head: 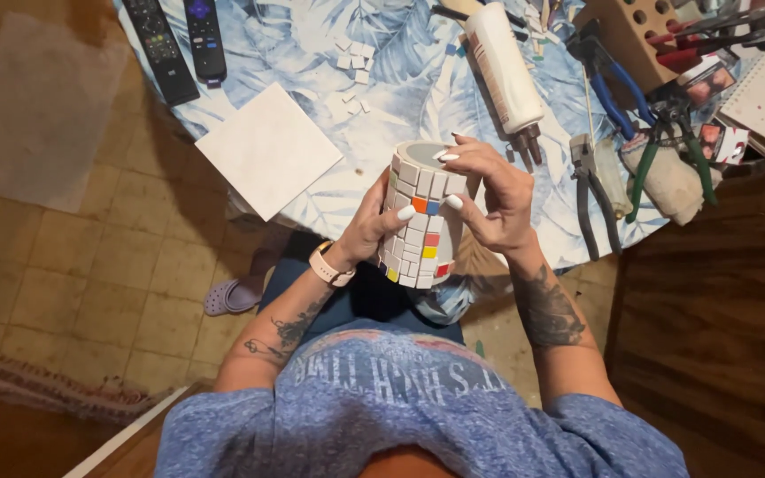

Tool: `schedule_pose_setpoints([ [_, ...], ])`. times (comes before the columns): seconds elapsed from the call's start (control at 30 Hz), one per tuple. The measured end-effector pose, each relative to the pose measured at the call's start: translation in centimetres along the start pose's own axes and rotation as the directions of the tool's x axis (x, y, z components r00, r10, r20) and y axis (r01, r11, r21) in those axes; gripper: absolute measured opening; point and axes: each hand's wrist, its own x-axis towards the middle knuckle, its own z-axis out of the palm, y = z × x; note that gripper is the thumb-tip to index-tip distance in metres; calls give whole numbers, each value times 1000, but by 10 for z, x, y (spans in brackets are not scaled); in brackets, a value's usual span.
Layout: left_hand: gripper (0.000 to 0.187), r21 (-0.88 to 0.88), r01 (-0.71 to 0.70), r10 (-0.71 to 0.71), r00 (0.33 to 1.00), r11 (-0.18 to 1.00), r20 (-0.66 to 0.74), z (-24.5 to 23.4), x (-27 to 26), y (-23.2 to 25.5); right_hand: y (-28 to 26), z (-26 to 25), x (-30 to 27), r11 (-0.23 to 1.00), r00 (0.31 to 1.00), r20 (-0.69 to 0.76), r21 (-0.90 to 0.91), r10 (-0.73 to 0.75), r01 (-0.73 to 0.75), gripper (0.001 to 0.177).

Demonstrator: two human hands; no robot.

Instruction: Applying small square tiles to a cylindrical container using glue

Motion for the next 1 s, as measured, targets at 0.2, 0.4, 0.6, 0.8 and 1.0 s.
schedule_pose_setpoints([
  [0.2,60,5,-13,13,1000,1000,-3,5,-1,4,-1,0,-1,999,999,-25,37,-33,34,23],
  [0.4,59,1,3,-3,1000,1000,-14,5,3,3,1,-2,0,998,998,-37,27,-47,48,19],
  [0.6,58,-5,20,-20,999,1000,-37,-2,3,-8,6,-4,-3,998,997,-51,-6,-65,65,18],
  [0.8,58,3,20,-20,999,1000,-36,-3,2,-10,3,-4,-2,997,997,-48,-39,-65,63,18],
  [1.0,59,-26,11,-12,999,1000,-51,-4,3,-14,0,-5,0,996,997,-37,-62,-62,60,18],
])
